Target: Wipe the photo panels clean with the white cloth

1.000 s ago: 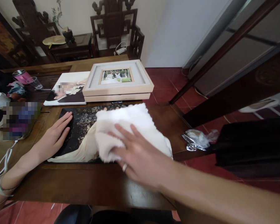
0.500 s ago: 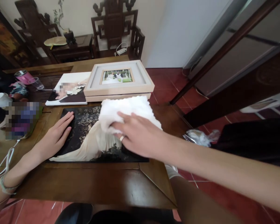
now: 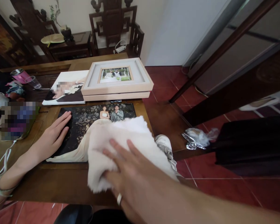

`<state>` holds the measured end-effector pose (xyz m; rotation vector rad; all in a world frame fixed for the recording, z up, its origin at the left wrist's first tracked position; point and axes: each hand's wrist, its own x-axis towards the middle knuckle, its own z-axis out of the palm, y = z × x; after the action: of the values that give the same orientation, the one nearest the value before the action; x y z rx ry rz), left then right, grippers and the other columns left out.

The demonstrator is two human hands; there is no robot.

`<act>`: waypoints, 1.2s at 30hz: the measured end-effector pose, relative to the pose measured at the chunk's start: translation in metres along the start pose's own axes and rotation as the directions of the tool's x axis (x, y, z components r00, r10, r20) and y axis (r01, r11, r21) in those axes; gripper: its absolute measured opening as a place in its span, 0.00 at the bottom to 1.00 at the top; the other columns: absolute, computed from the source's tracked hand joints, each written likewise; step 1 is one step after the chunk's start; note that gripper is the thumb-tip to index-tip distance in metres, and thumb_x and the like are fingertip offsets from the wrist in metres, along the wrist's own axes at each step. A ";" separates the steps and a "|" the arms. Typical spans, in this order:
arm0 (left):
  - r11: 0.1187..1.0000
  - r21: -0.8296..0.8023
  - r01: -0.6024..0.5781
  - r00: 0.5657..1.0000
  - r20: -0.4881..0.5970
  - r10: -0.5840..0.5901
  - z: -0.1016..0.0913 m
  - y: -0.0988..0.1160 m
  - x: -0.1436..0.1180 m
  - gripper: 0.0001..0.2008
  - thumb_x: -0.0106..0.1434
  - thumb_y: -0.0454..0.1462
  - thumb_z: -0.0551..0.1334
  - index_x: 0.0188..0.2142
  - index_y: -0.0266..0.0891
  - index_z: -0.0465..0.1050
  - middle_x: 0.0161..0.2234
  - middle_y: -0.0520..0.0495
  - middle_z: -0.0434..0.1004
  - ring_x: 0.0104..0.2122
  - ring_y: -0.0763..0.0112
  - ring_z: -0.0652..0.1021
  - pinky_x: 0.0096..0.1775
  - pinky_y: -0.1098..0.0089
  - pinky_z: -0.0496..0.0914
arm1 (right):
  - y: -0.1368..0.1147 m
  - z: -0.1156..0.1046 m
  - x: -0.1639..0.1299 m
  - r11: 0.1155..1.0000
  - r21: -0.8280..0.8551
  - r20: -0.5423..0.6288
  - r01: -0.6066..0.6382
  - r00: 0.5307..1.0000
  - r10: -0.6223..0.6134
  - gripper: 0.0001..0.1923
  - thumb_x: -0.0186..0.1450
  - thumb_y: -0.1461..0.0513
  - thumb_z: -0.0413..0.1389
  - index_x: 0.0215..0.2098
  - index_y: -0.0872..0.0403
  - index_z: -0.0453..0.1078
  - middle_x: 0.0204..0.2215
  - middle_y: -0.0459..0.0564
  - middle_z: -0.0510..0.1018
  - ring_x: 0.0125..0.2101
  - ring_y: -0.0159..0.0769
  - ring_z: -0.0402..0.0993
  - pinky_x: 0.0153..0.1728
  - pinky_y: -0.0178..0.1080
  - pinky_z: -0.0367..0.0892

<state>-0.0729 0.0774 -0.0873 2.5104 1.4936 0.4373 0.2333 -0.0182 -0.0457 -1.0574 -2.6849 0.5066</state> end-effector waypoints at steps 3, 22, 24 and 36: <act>1.000 0.002 -0.001 1.000 0.001 0.001 0.000 0.000 0.000 0.27 0.72 0.42 0.45 0.64 0.28 0.57 0.67 0.36 0.55 0.67 0.58 0.56 0.66 0.55 0.53 | -0.019 0.000 -0.008 0.999 0.041 0.000 0.036 0.999 -0.036 0.15 0.58 0.69 0.54 0.40 0.48 0.75 0.59 0.53 0.70 0.63 0.53 0.59 0.58 0.62 0.61; 1.000 -0.004 -0.002 1.000 -0.010 0.002 -0.001 0.000 -0.002 0.26 0.72 0.43 0.45 0.64 0.31 0.57 0.67 0.37 0.55 0.67 0.60 0.57 0.66 0.54 0.53 | 0.025 -0.002 0.014 0.964 -0.237 -0.072 -0.117 0.992 0.103 0.17 0.58 0.69 0.52 0.42 0.54 0.75 0.46 0.62 0.78 0.58 0.60 0.65 0.44 0.57 0.74; 1.000 -0.003 0.005 1.000 -0.003 -0.005 0.000 0.000 -0.001 0.26 0.72 0.43 0.45 0.64 0.31 0.57 0.67 0.37 0.55 0.67 0.60 0.57 0.66 0.54 0.53 | 0.005 0.007 0.000 0.977 -0.202 -0.021 -0.062 0.998 0.059 0.15 0.56 0.66 0.56 0.41 0.52 0.76 0.52 0.61 0.76 0.58 0.63 0.64 0.46 0.59 0.73; 1.000 -0.006 -0.008 1.000 -0.001 0.008 -0.002 0.002 -0.003 0.27 0.72 0.43 0.44 0.64 0.30 0.56 0.67 0.37 0.54 0.67 0.58 0.56 0.66 0.55 0.52 | 0.002 -0.011 0.013 0.992 -0.109 -0.012 -0.062 0.998 0.061 0.20 0.55 0.72 0.53 0.42 0.50 0.75 0.53 0.56 0.76 0.55 0.52 0.71 0.43 0.49 0.76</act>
<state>-0.0736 0.0740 -0.0855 2.5127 1.4811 0.4431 0.2288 -0.0057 -0.0353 -1.1715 -2.7068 0.3677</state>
